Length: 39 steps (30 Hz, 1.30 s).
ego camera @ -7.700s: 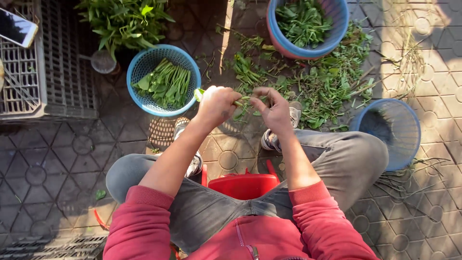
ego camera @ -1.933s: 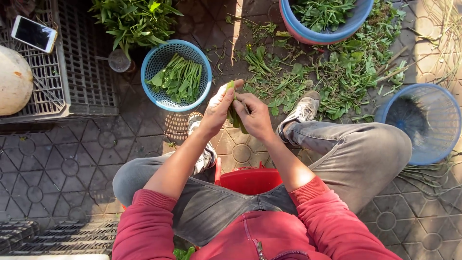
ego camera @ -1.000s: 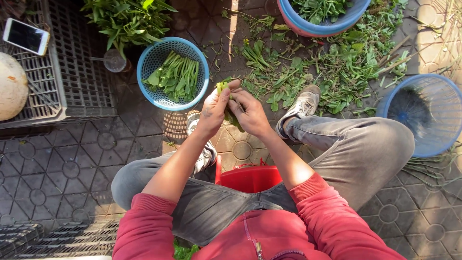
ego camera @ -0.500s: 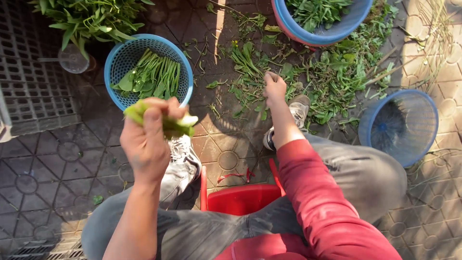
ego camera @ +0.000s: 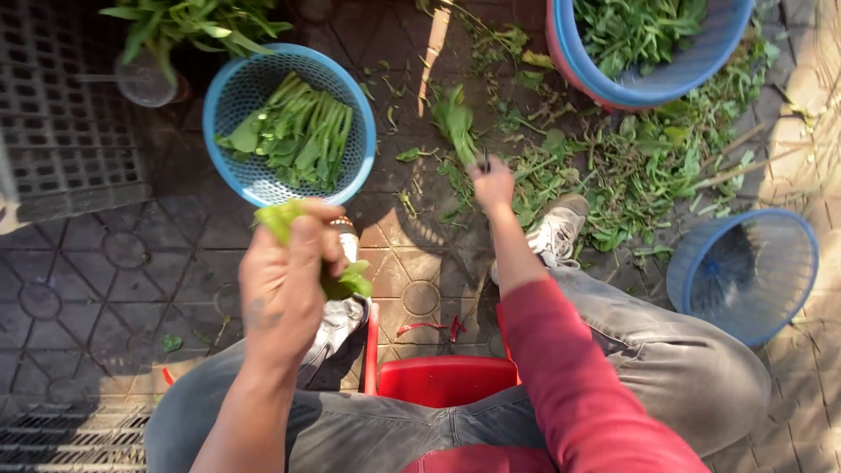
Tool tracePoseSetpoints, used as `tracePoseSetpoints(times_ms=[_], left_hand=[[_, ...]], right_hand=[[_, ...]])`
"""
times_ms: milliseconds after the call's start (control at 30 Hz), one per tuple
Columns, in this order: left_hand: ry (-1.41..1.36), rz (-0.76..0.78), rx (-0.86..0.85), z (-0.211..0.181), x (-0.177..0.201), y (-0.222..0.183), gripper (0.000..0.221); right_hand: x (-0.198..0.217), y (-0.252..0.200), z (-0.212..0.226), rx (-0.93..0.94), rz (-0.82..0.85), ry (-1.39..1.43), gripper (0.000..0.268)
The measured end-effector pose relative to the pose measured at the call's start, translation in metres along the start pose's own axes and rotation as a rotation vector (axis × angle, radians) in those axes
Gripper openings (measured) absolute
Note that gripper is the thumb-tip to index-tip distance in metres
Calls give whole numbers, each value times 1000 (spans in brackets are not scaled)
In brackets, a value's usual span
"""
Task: Trimming the stems of green leafy vegetables using a knife and sorting them into a basket.
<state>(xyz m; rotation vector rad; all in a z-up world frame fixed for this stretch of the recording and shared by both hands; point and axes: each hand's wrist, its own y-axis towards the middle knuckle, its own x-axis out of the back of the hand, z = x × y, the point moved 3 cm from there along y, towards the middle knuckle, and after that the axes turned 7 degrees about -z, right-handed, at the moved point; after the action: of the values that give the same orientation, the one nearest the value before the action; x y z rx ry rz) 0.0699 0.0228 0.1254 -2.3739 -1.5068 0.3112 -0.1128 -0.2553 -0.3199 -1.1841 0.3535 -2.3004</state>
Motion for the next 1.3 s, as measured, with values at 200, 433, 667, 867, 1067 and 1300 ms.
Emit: tracePoseSetpoints(times_ms=[200,433,667,867,1067,1300], left_hand=[[9,157,-258,10,-13,-4,26],[790,313,-460,109,-31,30,23],[1089,447,-897,152,-55,38,35],[909,508,-343,171,-47,73,35],[932,448,-315,148,-51,57,34],[1079,514,-384,136,-62,38,28]], right_hand=[[1,-125,-2,-180,128,157,28],[71,-160,56,-60,265,355,28],[163,-232,147,17,404,589,23],[174,-255,152,66,410,713,94],[148,-245,143,203,515,880,64],[113,-209,110,147,473,1047,44]])
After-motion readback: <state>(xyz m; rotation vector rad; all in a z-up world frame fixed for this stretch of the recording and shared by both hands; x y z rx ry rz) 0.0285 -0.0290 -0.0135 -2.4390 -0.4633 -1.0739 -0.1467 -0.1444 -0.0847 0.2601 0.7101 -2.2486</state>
